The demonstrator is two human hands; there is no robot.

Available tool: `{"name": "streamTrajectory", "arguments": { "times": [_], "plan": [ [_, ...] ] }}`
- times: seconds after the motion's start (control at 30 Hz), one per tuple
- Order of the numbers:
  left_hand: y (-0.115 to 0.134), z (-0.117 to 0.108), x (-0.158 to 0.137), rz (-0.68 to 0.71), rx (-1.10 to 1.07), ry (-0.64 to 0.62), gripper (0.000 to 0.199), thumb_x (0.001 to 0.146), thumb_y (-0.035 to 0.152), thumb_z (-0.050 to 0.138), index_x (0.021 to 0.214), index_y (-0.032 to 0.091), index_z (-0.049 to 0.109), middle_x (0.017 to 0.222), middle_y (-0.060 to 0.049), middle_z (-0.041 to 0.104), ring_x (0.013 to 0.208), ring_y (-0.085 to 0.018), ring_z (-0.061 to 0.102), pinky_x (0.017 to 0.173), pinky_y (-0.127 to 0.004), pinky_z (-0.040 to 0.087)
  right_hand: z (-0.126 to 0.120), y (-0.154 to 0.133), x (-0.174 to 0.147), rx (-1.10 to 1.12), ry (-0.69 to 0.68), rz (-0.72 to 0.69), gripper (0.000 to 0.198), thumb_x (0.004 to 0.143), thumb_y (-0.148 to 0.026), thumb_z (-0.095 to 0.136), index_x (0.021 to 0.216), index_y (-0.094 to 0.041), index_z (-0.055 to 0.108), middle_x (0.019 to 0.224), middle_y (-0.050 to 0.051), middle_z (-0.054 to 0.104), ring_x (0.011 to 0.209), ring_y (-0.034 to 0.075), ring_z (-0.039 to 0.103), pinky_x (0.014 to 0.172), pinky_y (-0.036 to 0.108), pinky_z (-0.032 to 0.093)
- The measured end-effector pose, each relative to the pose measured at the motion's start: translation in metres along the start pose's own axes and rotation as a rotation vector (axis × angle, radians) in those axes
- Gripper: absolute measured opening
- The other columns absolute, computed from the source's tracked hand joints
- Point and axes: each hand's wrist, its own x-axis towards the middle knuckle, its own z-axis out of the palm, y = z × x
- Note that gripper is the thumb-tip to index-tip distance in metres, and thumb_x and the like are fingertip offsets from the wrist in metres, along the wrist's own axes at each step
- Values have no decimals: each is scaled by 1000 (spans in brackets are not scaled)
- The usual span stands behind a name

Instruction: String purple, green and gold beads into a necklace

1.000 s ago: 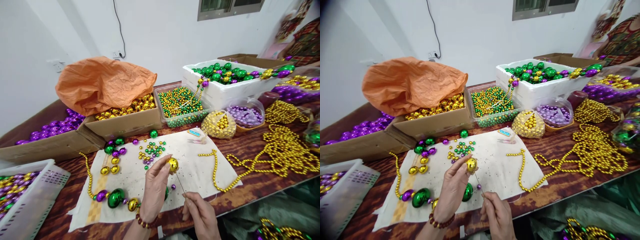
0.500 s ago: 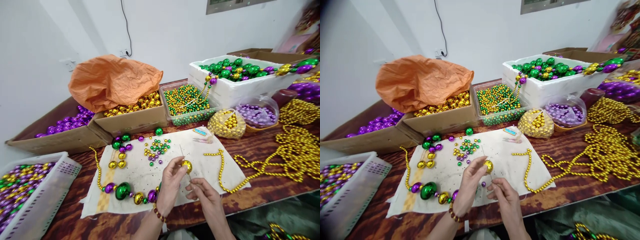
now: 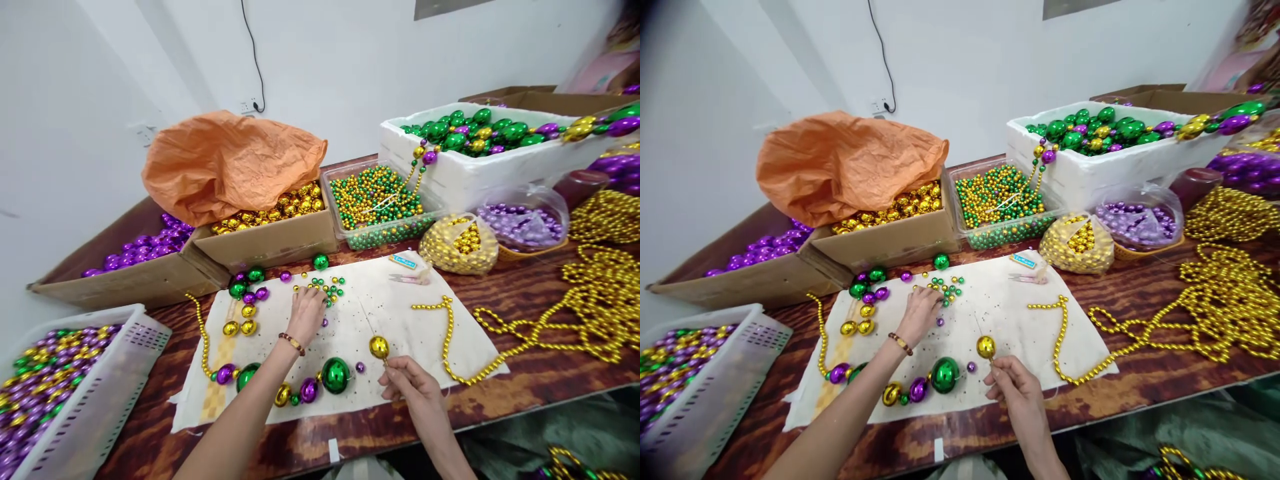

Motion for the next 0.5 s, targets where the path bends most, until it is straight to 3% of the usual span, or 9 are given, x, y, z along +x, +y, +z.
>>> {"name": "streamTrajectory", "arguments": {
  "times": [0.33, 0.43, 0.5],
  "plan": [
    [6, 17, 9, -21, -96, 26, 9, 82, 22, 56, 84, 19, 65, 94, -11, 61, 102, -29, 45, 89, -44, 31, -7, 5, -2, -11, 9, -8, 29, 83, -45, 63, 87, -16, 58, 70, 2, 67, 56, 14, 60, 54, 23, 45],
    [9, 10, 8, -43, -234, 58, 14, 83, 25, 55, 93, 19, 65, 99, -9, 63, 100, -26, 51, 88, -41, 36, -3, 1, -3, -16, -4, -23, 29, 84, -45, 62, 87, -16, 58, 70, 2, 67, 56, 14, 60, 55, 23, 45],
    [16, 2, 4, -89, -524, 38, 19, 84, 29, 55, 97, 18, 64, 96, -8, 65, 91, -22, 57, 81, -36, 42, -2, -3, -3, -26, -28, -31, 28, 86, -44, 60, 87, -16, 59, 71, 2, 67, 56, 14, 60, 56, 23, 45]
  ]
}}
